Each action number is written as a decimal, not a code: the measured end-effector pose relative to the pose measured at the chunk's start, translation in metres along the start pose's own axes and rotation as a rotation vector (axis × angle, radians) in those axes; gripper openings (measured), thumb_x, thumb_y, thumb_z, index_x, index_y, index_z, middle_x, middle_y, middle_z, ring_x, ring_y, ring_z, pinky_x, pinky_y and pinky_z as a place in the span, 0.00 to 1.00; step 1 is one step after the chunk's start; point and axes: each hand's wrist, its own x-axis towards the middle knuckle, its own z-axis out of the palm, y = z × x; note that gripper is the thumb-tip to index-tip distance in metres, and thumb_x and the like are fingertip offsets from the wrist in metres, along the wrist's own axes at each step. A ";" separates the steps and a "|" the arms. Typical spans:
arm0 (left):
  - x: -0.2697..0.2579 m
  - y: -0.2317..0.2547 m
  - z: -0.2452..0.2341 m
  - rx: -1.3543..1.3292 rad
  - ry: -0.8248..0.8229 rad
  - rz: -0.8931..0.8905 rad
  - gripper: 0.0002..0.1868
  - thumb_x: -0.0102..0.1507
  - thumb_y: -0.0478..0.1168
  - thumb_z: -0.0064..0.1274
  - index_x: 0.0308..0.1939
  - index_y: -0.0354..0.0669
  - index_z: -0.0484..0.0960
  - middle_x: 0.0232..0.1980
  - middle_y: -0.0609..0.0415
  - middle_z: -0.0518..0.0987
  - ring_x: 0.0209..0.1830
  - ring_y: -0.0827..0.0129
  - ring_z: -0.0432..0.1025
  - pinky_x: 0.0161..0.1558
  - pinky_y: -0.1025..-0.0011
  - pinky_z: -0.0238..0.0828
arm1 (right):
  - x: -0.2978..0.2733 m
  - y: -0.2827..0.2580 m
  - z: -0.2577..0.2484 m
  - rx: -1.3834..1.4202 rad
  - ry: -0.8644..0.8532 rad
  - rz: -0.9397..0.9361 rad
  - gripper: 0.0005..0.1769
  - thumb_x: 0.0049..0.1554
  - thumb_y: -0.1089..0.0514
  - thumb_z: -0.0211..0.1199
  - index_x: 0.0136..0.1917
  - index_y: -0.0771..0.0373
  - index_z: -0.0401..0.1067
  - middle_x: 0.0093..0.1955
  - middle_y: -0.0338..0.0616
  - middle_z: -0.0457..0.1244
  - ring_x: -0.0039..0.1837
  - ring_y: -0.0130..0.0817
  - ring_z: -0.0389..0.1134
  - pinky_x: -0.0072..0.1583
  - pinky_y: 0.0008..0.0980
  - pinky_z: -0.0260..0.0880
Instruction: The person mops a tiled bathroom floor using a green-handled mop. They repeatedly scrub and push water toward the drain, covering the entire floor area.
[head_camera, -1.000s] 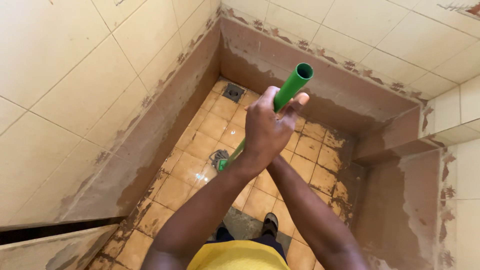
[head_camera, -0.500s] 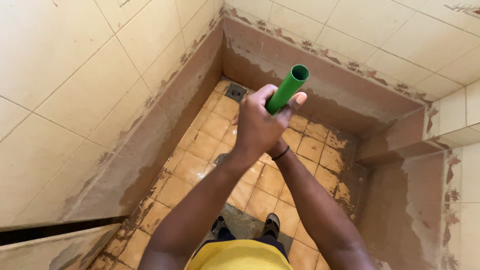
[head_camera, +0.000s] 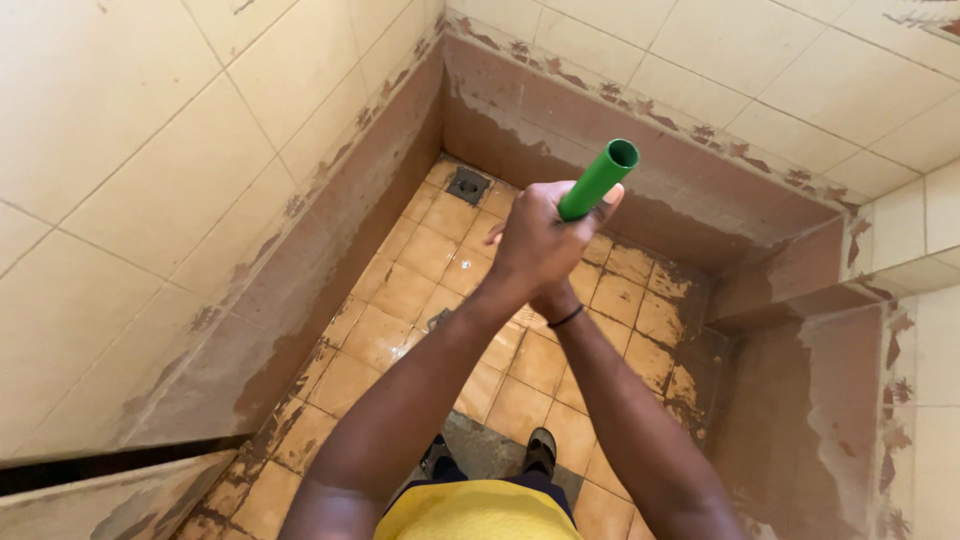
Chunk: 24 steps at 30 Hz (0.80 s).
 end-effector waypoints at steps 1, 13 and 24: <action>0.002 -0.003 0.000 -0.016 -0.048 0.024 0.28 0.66 0.58 0.55 0.24 0.39 0.74 0.19 0.61 0.67 0.22 0.80 0.59 0.25 0.70 0.58 | 0.001 -0.008 -0.009 0.014 -0.087 0.074 0.12 0.64 0.54 0.62 0.55 0.64 0.70 0.53 0.42 0.66 0.58 0.33 0.68 0.62 0.36 0.72; -0.006 0.004 0.008 0.149 0.251 0.018 0.25 0.62 0.56 0.60 0.25 0.40 0.73 0.18 0.56 0.71 0.17 0.75 0.64 0.24 0.70 0.62 | -0.011 0.041 0.013 0.017 0.254 0.044 0.10 0.67 0.55 0.59 0.55 0.63 0.72 0.51 0.39 0.65 0.54 0.27 0.65 0.57 0.30 0.69; 0.037 -0.061 -0.031 -0.083 -0.348 -0.009 0.33 0.65 0.58 0.59 0.18 0.42 0.64 0.21 0.65 0.62 0.23 0.81 0.56 0.25 0.71 0.50 | -0.003 0.081 -0.025 0.153 -0.176 0.271 0.15 0.66 0.54 0.58 0.62 0.63 0.66 0.59 0.40 0.63 0.63 0.30 0.65 0.64 0.33 0.70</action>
